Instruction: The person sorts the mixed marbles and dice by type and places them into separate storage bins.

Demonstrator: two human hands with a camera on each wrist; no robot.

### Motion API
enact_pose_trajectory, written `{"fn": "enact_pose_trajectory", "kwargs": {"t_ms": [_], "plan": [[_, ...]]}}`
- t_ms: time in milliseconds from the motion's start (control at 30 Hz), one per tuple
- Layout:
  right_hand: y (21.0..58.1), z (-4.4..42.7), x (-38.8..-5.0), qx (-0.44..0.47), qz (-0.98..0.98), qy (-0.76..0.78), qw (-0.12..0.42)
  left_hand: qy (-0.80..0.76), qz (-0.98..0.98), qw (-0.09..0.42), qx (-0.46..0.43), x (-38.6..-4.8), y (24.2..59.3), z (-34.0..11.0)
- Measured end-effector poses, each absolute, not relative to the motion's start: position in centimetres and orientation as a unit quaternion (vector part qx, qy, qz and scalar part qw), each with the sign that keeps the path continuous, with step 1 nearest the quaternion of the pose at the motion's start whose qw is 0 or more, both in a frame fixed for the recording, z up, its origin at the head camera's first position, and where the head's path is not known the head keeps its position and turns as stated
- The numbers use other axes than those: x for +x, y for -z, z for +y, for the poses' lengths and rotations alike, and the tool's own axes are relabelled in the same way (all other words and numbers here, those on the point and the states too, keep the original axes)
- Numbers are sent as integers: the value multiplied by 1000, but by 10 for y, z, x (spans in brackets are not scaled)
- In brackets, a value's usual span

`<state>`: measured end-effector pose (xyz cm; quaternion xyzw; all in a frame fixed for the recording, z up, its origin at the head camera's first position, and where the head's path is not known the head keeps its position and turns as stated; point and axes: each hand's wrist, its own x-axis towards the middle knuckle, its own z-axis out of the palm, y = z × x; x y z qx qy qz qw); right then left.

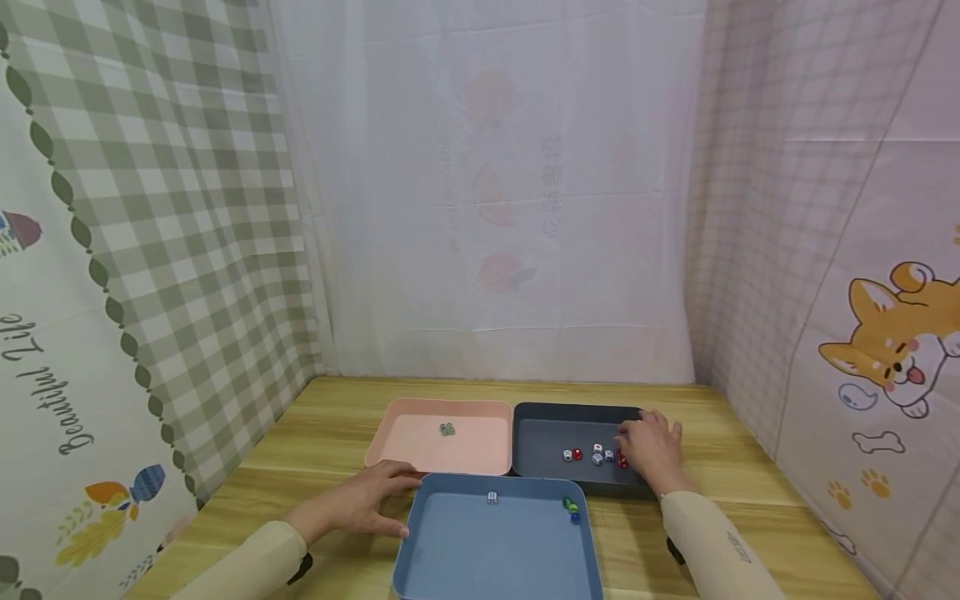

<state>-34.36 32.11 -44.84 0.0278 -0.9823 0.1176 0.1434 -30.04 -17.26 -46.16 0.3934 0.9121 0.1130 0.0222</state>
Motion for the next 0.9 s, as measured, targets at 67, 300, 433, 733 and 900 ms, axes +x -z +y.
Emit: {"fn": "enact_pose_trajectory", "kwargs": {"t_ms": [67, 300, 433, 733, 900], "plan": [[448, 320, -344, 32, -982, -119, 147, -114, 912, 22, 393, -300, 462, -173], [448, 311, -344, 46, -980, -127, 146, -114, 912, 21, 393, -301, 463, -173], [449, 304, -344, 59, -977, -140, 150, -114, 911, 20, 395, -301, 463, -173], [449, 279, -342, 94, -970, -153, 162, -117, 908, 12, 403, -301, 464, -174], [448, 267, -339, 125, -964, -172, 162, -115, 907, 8, 405, -302, 465, -174]]}}
